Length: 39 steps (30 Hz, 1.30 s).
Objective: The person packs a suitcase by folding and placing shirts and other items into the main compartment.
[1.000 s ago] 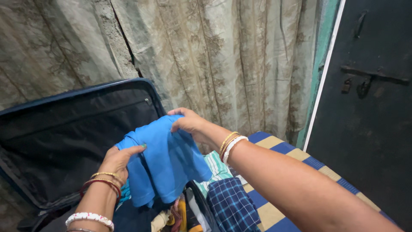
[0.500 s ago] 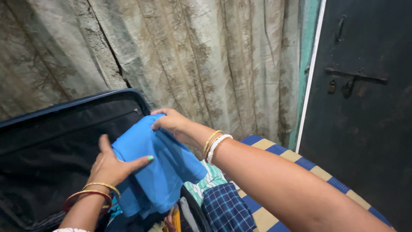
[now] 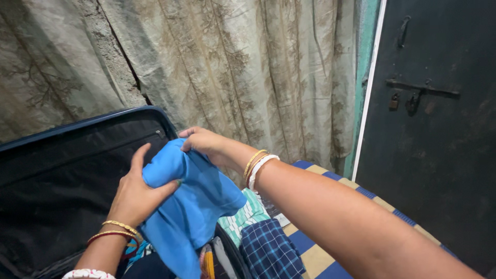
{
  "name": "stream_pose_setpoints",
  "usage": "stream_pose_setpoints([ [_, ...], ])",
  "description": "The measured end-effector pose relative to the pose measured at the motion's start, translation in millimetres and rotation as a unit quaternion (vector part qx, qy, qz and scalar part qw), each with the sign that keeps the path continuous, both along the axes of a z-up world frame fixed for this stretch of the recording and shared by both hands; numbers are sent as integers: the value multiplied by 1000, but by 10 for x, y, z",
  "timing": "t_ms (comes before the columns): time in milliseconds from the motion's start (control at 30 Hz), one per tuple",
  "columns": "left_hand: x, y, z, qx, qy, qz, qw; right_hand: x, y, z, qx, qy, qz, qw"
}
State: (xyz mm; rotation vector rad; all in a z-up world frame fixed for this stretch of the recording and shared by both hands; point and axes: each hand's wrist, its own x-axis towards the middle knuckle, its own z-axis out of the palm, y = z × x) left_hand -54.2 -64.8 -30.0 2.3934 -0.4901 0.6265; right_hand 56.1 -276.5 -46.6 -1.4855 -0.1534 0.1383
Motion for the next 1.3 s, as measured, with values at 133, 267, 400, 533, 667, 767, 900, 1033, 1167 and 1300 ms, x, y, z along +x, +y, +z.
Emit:
stream_pose_setpoints([
  [133,-36,-135,-12,-65,61,69,994,-127,99,-133,-163,-110,-151,969],
  [267,43,-184,-112,-76,14,144,987,-338,239,-239,-318,-107,-272,902],
  [400,58,-248,-136,-92,4,186,978,-523,314,-218,-343,-55,-174,922],
  [533,-21,-500,-142,-102,18,146,984,-926,344,6,19,167,-33,985],
  [667,-12,-660,-308,-90,-21,25,995,-923,223,-82,164,140,-19,976],
  [767,68,-686,-485,-136,-18,-76,988,-685,10,-451,216,107,-17,970],
  [900,257,-744,-700,-236,88,-86,964,-498,-192,-723,270,114,-53,955],
  [1033,570,-735,-1033,-188,36,42,981,-746,-274,-523,261,145,-135,945],
  [1167,643,-848,-1181,-414,289,-11,863,-914,-469,-329,248,176,-134,943],
  [1300,247,-979,-1085,-578,420,-173,678,-773,-717,-530,323,96,-80,938],
])
